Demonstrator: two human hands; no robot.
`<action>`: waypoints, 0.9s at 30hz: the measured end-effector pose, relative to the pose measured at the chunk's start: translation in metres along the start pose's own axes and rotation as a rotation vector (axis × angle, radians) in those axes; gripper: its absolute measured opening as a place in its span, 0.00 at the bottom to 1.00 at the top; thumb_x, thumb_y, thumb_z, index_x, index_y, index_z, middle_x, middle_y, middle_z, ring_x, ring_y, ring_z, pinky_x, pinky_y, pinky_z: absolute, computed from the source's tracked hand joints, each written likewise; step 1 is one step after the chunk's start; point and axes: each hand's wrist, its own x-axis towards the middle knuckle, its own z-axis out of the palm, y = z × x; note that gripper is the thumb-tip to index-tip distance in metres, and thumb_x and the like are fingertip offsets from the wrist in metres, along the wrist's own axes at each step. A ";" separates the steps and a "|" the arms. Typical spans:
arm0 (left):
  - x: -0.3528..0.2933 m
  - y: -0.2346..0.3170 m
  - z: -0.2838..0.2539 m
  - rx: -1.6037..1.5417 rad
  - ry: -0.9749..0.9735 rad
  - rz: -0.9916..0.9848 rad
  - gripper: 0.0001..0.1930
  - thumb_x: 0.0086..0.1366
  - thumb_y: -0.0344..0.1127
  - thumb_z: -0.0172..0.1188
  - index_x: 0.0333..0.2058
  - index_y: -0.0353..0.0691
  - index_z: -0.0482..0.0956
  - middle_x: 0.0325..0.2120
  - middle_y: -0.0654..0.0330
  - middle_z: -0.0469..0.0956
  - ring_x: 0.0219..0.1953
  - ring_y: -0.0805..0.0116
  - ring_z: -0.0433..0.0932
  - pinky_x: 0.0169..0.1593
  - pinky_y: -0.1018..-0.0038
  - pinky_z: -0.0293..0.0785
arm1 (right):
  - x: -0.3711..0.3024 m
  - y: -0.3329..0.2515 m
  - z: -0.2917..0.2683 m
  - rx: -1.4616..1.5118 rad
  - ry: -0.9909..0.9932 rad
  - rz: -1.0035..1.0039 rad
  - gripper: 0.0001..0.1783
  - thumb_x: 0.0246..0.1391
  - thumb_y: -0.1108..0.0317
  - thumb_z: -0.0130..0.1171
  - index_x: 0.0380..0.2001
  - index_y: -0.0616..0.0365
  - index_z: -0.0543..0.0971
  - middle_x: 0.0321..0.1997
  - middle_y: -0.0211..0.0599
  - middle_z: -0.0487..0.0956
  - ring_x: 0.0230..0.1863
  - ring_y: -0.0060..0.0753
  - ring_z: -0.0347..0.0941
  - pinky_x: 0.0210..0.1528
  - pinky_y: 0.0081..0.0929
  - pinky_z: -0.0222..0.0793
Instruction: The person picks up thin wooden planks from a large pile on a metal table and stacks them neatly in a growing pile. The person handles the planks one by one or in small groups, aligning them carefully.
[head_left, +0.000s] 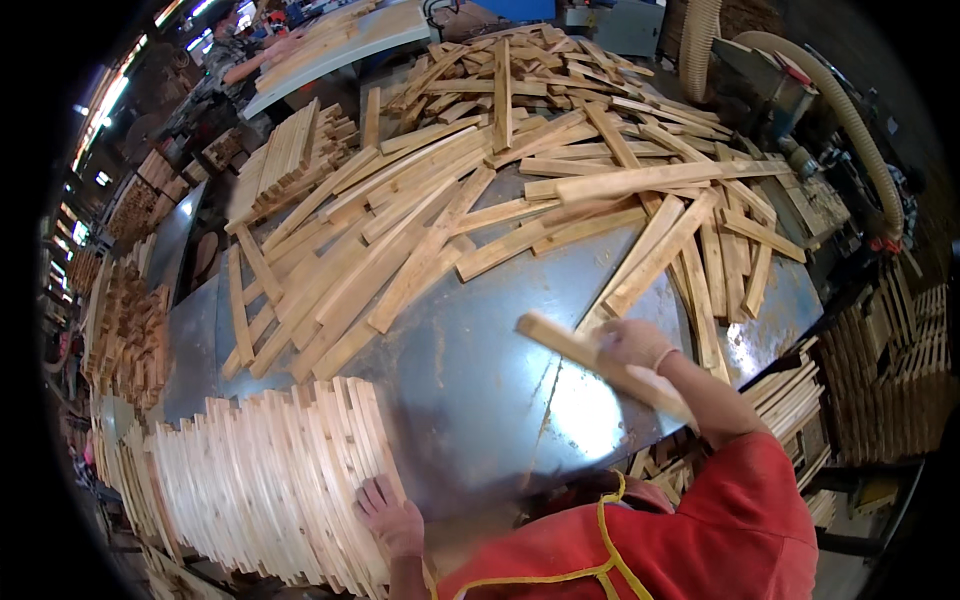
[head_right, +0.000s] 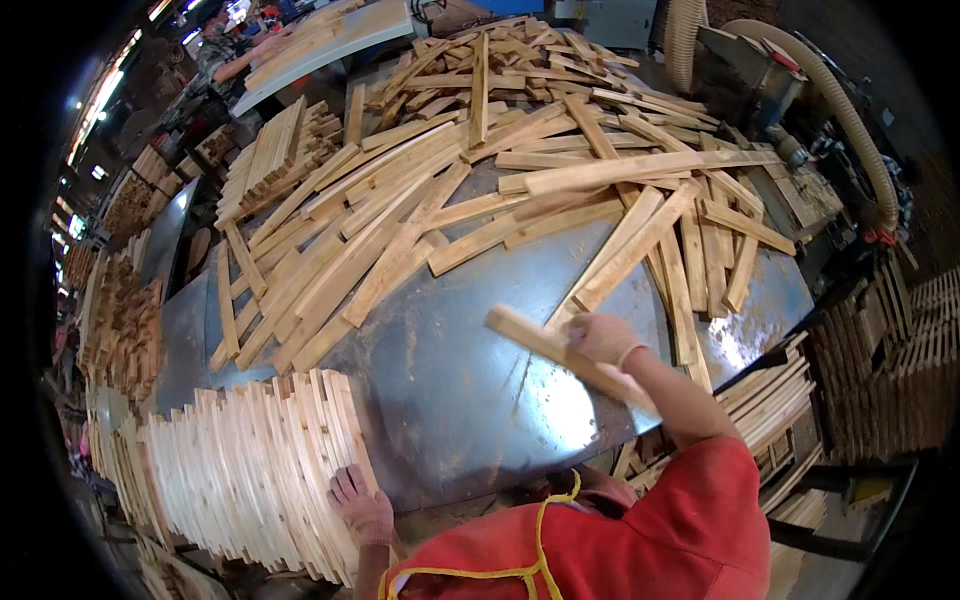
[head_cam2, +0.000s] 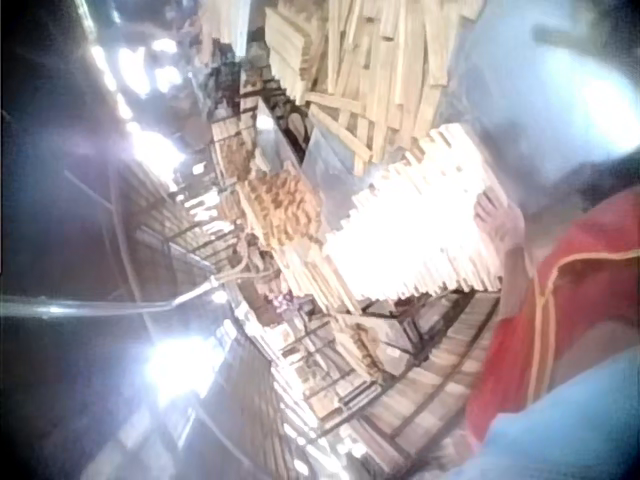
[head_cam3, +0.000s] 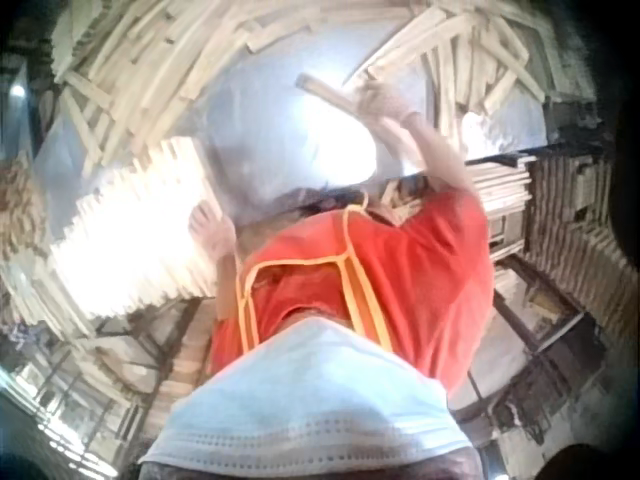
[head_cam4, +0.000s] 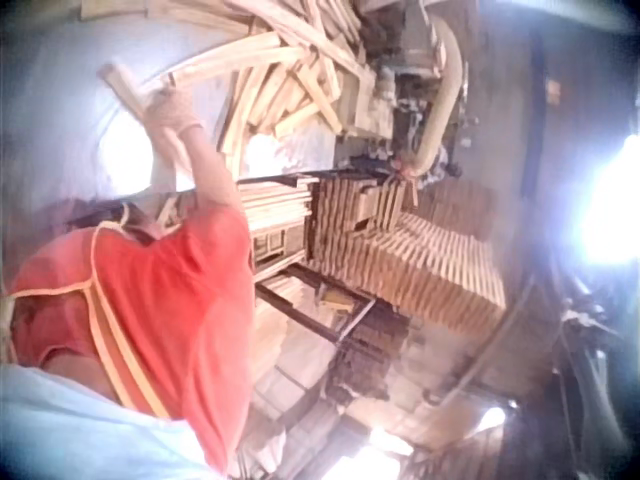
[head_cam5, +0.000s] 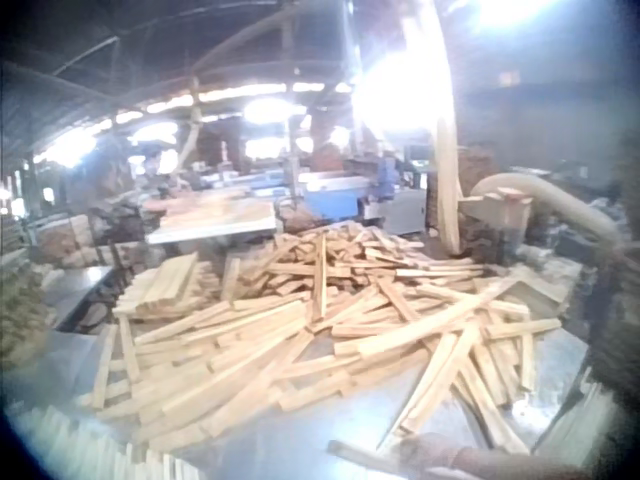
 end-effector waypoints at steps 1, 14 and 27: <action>0.002 0.000 0.002 -0.003 -0.008 -0.005 0.42 0.58 0.43 0.67 0.71 0.38 0.65 0.72 0.47 0.61 0.75 0.41 0.56 0.79 0.43 0.47 | 0.014 -0.007 0.019 0.172 0.015 -0.059 0.31 0.54 0.43 0.67 0.51 0.56 0.85 0.47 0.55 0.87 0.54 0.55 0.83 0.59 0.49 0.77; 0.001 0.004 -0.004 -0.014 0.051 -0.005 0.43 0.57 0.44 0.67 0.72 0.45 0.65 0.70 0.53 0.63 0.75 0.48 0.58 0.79 0.47 0.49 | -0.062 -0.102 0.146 -0.192 -0.097 -0.448 0.48 0.47 0.46 0.77 0.68 0.49 0.68 0.52 0.53 0.80 0.55 0.57 0.80 0.56 0.51 0.78; 0.024 0.022 -0.032 -0.185 -0.054 0.095 0.45 0.63 0.58 0.66 0.72 0.39 0.65 0.71 0.49 0.63 0.74 0.44 0.59 0.78 0.42 0.48 | -0.025 -0.270 0.259 0.608 -0.584 -0.669 0.29 0.58 0.56 0.65 0.59 0.60 0.79 0.54 0.57 0.85 0.54 0.63 0.81 0.59 0.48 0.76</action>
